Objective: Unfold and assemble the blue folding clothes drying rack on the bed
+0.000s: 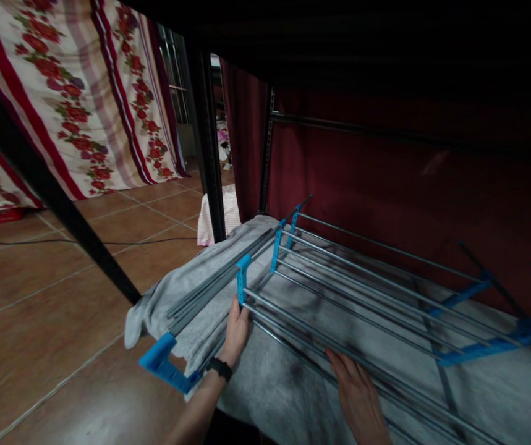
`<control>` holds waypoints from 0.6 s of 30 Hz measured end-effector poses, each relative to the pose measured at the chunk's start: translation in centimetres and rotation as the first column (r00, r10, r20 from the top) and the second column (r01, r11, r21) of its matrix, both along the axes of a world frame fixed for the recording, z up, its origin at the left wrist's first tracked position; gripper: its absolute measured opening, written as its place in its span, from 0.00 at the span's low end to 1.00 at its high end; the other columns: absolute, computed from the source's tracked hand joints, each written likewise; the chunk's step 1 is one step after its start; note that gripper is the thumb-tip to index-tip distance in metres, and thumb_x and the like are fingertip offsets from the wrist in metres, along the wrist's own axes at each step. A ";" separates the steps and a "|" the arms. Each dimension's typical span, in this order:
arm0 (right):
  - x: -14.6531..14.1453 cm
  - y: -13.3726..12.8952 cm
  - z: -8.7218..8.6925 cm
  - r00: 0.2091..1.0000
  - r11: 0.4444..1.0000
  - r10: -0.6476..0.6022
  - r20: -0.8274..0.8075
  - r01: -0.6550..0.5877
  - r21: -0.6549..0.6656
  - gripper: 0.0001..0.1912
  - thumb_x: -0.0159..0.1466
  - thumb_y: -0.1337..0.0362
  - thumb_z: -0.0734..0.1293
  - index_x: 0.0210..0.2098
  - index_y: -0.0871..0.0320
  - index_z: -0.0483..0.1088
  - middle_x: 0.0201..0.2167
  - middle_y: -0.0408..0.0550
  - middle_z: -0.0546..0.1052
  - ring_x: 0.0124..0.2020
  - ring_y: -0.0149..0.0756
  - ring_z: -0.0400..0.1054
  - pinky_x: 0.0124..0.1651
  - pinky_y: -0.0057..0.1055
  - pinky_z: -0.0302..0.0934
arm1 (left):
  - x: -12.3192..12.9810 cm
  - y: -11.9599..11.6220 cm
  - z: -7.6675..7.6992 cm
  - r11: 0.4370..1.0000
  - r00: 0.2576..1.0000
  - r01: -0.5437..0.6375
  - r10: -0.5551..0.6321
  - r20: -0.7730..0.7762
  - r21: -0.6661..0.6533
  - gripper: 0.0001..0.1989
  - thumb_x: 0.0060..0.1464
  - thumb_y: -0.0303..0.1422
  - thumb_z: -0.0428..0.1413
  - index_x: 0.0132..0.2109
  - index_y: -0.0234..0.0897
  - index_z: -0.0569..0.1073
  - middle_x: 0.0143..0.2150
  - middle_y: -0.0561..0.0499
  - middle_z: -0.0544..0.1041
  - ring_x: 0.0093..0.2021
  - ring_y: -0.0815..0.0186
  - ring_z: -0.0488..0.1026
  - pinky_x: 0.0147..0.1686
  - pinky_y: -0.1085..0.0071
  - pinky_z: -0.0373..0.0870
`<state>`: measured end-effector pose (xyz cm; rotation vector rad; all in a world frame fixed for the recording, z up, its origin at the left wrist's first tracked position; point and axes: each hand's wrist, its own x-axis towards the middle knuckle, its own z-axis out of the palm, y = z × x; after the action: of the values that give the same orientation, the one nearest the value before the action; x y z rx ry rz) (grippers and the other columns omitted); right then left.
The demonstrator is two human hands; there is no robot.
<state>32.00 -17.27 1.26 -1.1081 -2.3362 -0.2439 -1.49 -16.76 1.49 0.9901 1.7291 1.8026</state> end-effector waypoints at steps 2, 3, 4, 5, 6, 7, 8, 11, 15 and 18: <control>0.0 0.1 0.0 1.000 1.000 0.003 0.002 -0.003 0.000 0.36 0.61 0.80 0.55 0.62 0.47 0.69 0.49 0.44 0.81 0.46 0.40 0.75 0.50 0.37 0.67 | 0.2 0.0 0.1 1.000 1.000 -0.014 0.014 0.003 -0.005 0.18 0.62 0.42 0.52 0.54 0.39 0.74 0.56 0.43 0.78 0.67 0.54 0.66 0.71 0.53 0.53; 0.1 0.2 0.0 1.000 1.000 0.006 0.005 -0.006 -0.002 0.35 0.61 0.81 0.55 0.62 0.47 0.70 0.49 0.44 0.81 0.46 0.39 0.76 0.50 0.36 0.67 | 0.2 0.1 0.2 1.000 1.000 -0.021 0.021 0.004 -0.003 0.18 0.62 0.42 0.51 0.54 0.39 0.74 0.55 0.44 0.78 0.67 0.54 0.65 0.71 0.53 0.53; 0.1 0.3 0.0 1.000 1.000 0.013 0.010 -0.013 -0.008 0.35 0.61 0.81 0.55 0.62 0.47 0.70 0.50 0.44 0.81 0.46 0.39 0.76 0.50 0.36 0.67 | 0.3 0.1 0.3 1.000 1.000 -0.028 0.028 0.004 -0.001 0.18 0.62 0.41 0.51 0.54 0.39 0.74 0.55 0.44 0.79 0.67 0.54 0.66 0.71 0.52 0.53; 0.1 0.3 0.0 1.000 1.000 0.018 0.015 -0.018 -0.015 0.35 0.62 0.80 0.55 0.62 0.47 0.70 0.50 0.43 0.81 0.47 0.39 0.76 0.50 0.35 0.67 | 0.4 0.2 0.4 1.000 1.000 -0.031 0.031 0.003 0.000 0.18 0.62 0.41 0.51 0.55 0.40 0.73 0.55 0.44 0.79 0.66 0.54 0.66 0.70 0.52 0.54; 0.2 0.4 0.1 1.000 1.000 0.021 0.021 -0.021 -0.020 0.35 0.61 0.80 0.55 0.62 0.47 0.70 0.51 0.43 0.81 0.47 0.38 0.76 0.49 0.35 0.67 | 0.5 0.2 0.5 0.999 0.999 -0.037 0.037 0.000 -0.001 0.19 0.63 0.41 0.50 0.56 0.40 0.73 0.54 0.44 0.79 0.65 0.54 0.67 0.70 0.53 0.56; 0.2 0.5 0.1 0.999 1.000 0.022 0.024 -0.021 -0.021 0.35 0.61 0.80 0.55 0.62 0.47 0.70 0.51 0.43 0.81 0.47 0.38 0.76 0.49 0.34 0.67 | 0.6 0.3 0.6 0.999 0.999 -0.046 0.046 -0.003 -0.006 0.19 0.63 0.41 0.50 0.56 0.40 0.72 0.54 0.44 0.79 0.64 0.54 0.68 0.69 0.53 0.57; 0.2 0.5 0.2 0.999 1.000 0.023 0.030 -0.023 -0.022 0.35 0.62 0.80 0.55 0.62 0.48 0.70 0.51 0.43 0.81 0.46 0.37 0.76 0.48 0.34 0.67 | 0.7 0.3 0.7 0.998 0.998 -0.056 0.056 -0.007 -0.014 0.19 0.63 0.41 0.49 0.56 0.40 0.72 0.53 0.44 0.79 0.62 0.54 0.69 0.68 0.54 0.58; 0.3 0.6 0.3 0.998 0.999 0.033 0.045 -0.032 -0.029 0.34 0.62 0.80 0.55 0.62 0.49 0.70 0.52 0.43 0.81 0.46 0.36 0.77 0.47 0.33 0.68 | 1.0 0.4 0.8 0.996 0.997 -0.082 0.081 -0.012 -0.036 0.19 0.64 0.41 0.48 0.56 0.39 0.71 0.52 0.45 0.78 0.59 0.56 0.70 0.66 0.57 0.61; 0.4 0.5 0.5 0.998 0.997 0.041 0.043 -0.038 -0.062 0.35 0.62 0.81 0.54 0.62 0.49 0.70 0.53 0.43 0.81 0.48 0.36 0.77 0.48 0.33 0.68 | 1.3 0.3 0.5 0.995 0.995 -0.096 0.096 -0.031 -0.031 0.17 0.66 0.42 0.47 0.54 0.40 0.70 0.52 0.46 0.76 0.57 0.57 0.71 0.64 0.58 0.62; 0.5 0.5 0.6 0.998 0.996 0.042 0.041 -0.039 -0.076 0.34 0.63 0.79 0.54 0.62 0.49 0.70 0.54 0.44 0.81 0.49 0.37 0.77 0.48 0.33 0.68 | 1.3 0.2 0.3 0.994 0.992 -0.103 0.100 -0.075 -0.032 0.17 0.66 0.44 0.47 0.53 0.40 0.70 0.52 0.45 0.76 0.56 0.57 0.71 0.62 0.59 0.64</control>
<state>32.47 -16.76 1.87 -1.1003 -2.4211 -0.1673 -0.22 -16.55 1.77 0.9808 1.8806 1.8112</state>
